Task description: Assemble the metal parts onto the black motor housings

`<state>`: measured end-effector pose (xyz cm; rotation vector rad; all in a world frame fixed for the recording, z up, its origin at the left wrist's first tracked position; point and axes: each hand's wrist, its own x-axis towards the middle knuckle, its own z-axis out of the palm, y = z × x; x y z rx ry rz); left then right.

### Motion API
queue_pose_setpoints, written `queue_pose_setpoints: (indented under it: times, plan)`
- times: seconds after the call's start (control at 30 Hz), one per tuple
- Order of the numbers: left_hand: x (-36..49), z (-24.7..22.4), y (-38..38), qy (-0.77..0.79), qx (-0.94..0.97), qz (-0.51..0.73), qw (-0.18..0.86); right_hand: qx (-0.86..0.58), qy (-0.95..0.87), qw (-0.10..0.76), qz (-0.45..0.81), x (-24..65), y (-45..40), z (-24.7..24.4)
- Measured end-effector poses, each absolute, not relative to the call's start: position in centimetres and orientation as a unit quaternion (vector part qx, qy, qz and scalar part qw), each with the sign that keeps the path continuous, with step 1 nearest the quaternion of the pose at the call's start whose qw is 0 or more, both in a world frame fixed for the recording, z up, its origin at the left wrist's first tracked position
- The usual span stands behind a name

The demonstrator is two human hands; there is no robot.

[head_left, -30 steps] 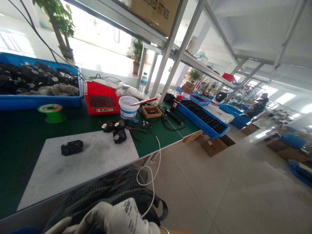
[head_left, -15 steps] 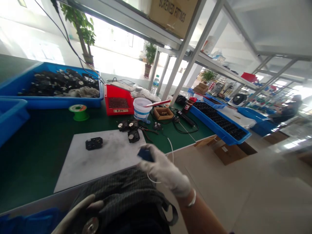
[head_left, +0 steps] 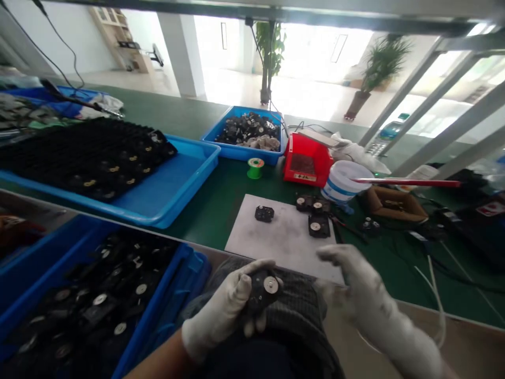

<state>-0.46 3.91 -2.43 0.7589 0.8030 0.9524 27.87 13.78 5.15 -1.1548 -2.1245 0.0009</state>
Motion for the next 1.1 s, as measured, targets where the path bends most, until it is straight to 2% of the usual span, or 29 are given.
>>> queue_pose_setpoints:
  times: [0.07,0.2,0.27,0.37,0.47,0.6,0.73,0.87,1.0,1.1]
  plan:
    - [0.2,-2.8,4.2,0.357,0.369,0.434,0.741,-0.354,-0.880,0.315,0.036,24.1,11.0,3.4]
    - [1.1,-1.9,4.5,0.352,0.419,0.425,0.721,-0.301,-0.942,0.146,0.014,19.6,8.8,2.7]
    - [1.4,-1.6,4.6,0.341,0.418,0.420,0.729,-0.258,-0.958,0.124,0.027,19.1,9.2,3.2]
    - [1.7,-1.8,4.4,0.303,0.370,0.400,0.782,-0.184,-0.969,0.153,0.060,19.4,9.9,3.7]
    - [2.1,-2.2,4.3,0.290,0.333,0.377,0.814,-0.174,-0.959,0.207,0.087,19.4,9.6,3.4]
    - [2.1,-1.2,4.5,0.294,0.355,0.362,0.810,-0.178,-0.953,0.243,0.032,19.0,8.4,3.6]
    - [2.0,-0.1,4.6,0.290,0.391,0.348,0.801,-0.183,-0.951,0.245,-0.039,18.8,8.0,4.3]
    - [1.9,-0.1,4.6,0.306,0.377,0.344,0.804,-0.182,-0.947,0.263,0.004,19.3,8.2,4.4]
    - [1.8,0.4,4.5,0.319,0.402,0.330,0.793,-0.165,-0.963,0.209,-0.031,19.9,7.9,4.5]
    - [1.9,0.7,4.4,0.317,0.379,0.323,0.807,-0.180,-0.955,0.235,0.002,19.9,8.0,4.7]
